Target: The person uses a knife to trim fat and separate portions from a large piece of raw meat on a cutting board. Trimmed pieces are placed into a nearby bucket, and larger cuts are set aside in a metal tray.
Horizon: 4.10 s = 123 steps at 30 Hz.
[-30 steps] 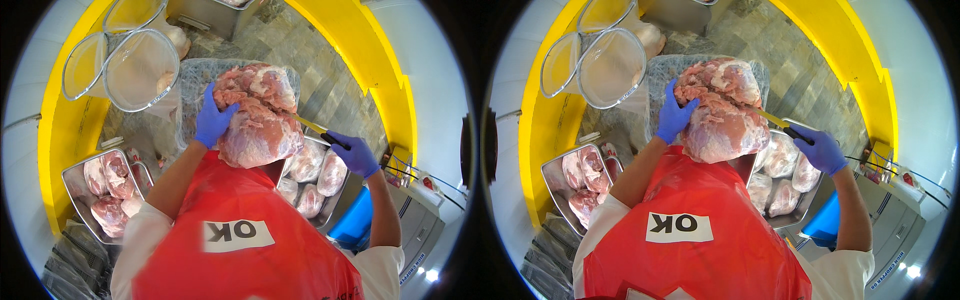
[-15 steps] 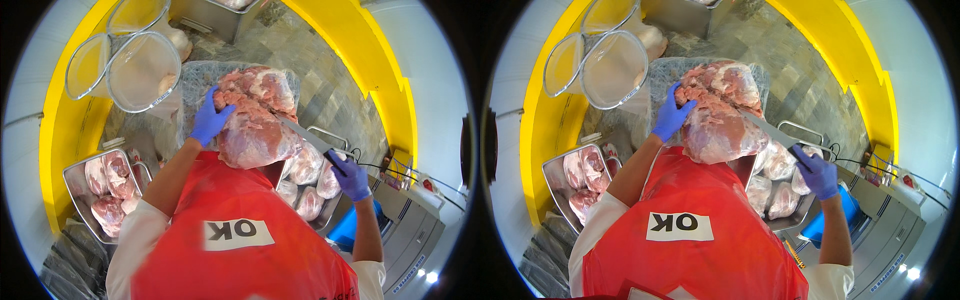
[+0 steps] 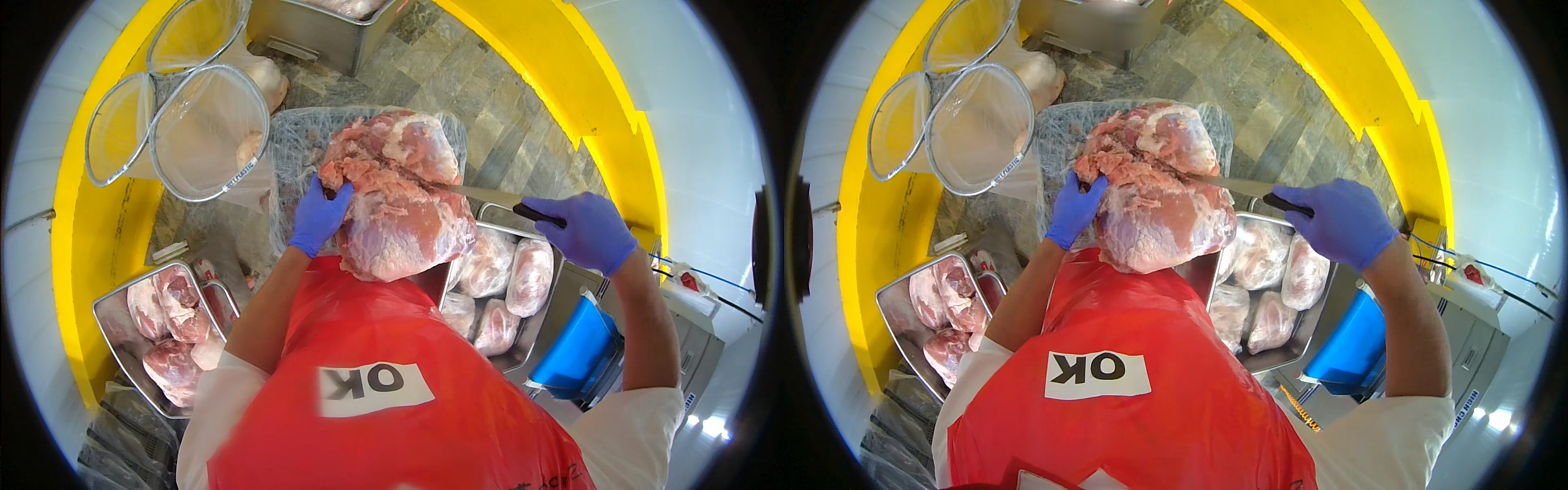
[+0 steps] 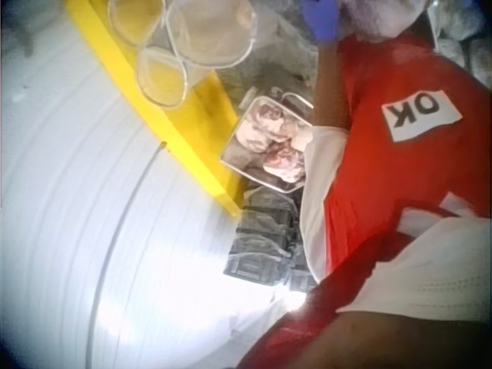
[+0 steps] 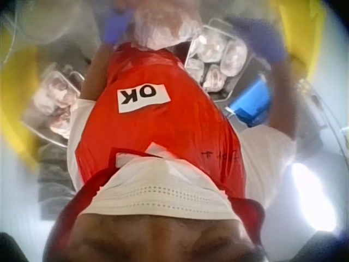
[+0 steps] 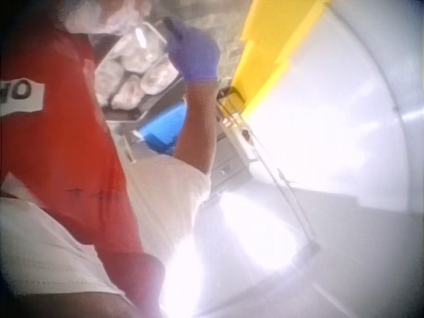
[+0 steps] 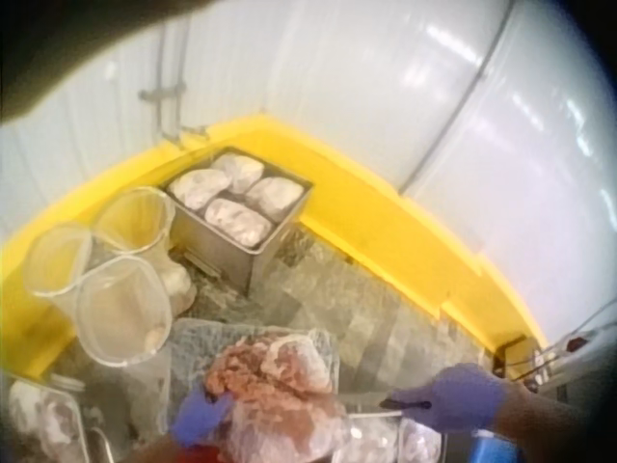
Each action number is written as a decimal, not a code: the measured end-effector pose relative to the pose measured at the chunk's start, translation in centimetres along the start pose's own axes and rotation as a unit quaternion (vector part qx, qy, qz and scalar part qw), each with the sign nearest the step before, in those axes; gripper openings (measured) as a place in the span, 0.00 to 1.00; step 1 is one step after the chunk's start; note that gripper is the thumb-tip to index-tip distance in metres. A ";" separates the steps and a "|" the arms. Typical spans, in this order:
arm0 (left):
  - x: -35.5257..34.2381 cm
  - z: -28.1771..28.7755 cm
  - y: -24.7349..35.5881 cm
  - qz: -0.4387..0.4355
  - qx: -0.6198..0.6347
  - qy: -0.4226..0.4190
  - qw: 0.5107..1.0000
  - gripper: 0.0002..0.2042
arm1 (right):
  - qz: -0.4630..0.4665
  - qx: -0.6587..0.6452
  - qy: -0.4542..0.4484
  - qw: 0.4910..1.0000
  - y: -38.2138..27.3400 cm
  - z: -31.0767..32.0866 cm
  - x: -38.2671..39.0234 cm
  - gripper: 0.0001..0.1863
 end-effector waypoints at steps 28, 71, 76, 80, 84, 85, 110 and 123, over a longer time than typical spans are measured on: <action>-1.4 0.1 -0.8 0.038 0.008 -0.080 0.996 0.33 | 0.133 -0.169 0.189 0.958 10.1 -18.1 -4.5 0.26; -1.3 0.5 -0.3 0.030 -0.063 -0.092 0.993 0.38 | -0.032 0.026 -0.198 0.979 -3.3 4.4 -6.7 0.18; -1.3 0.7 -0.2 0.033 -0.052 -0.100 0.993 0.39 | -0.031 -0.069 -0.206 0.976 -0.6 2.0 -7.4 0.19; -1.6 0.2 -0.8 0.027 -0.035 -0.095 0.994 0.40 | -0.134 -0.237 -0.187 0.944 1.7 -2.4 -3.6 0.20; -2.3 -0.5 -2.0 0.024 -0.014 -0.113 0.993 0.42 | -0.056 -0.339 0.014 0.939 3.1 -11.6 1.7 0.23; -2.2 -0.4 -1.9 0.023 -0.016 -0.110 0.994 0.42 | -0.073 -0.365 0.043 0.927 3.4 -15.2 2.7 0.24; -2.4 -0.4 -2.3 -0.018 0.098 -0.124 0.987 0.33 | -0.057 -0.045 0.012 0.997 -3.5 0.6 5.3 0.17; -2.4 -0.4 -2.9 0.014 -0.043 -0.116 0.992 0.47 | -0.047 0.044 -0.023 0.998 -8.5 3.0 2.2 0.17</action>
Point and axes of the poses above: each hand's wrist, its own x-axis away from the middle knuckle, its own z-axis out of the back of the hand, y = z × x, the point moved 5 cm from there along -x, towards the middle knuckle
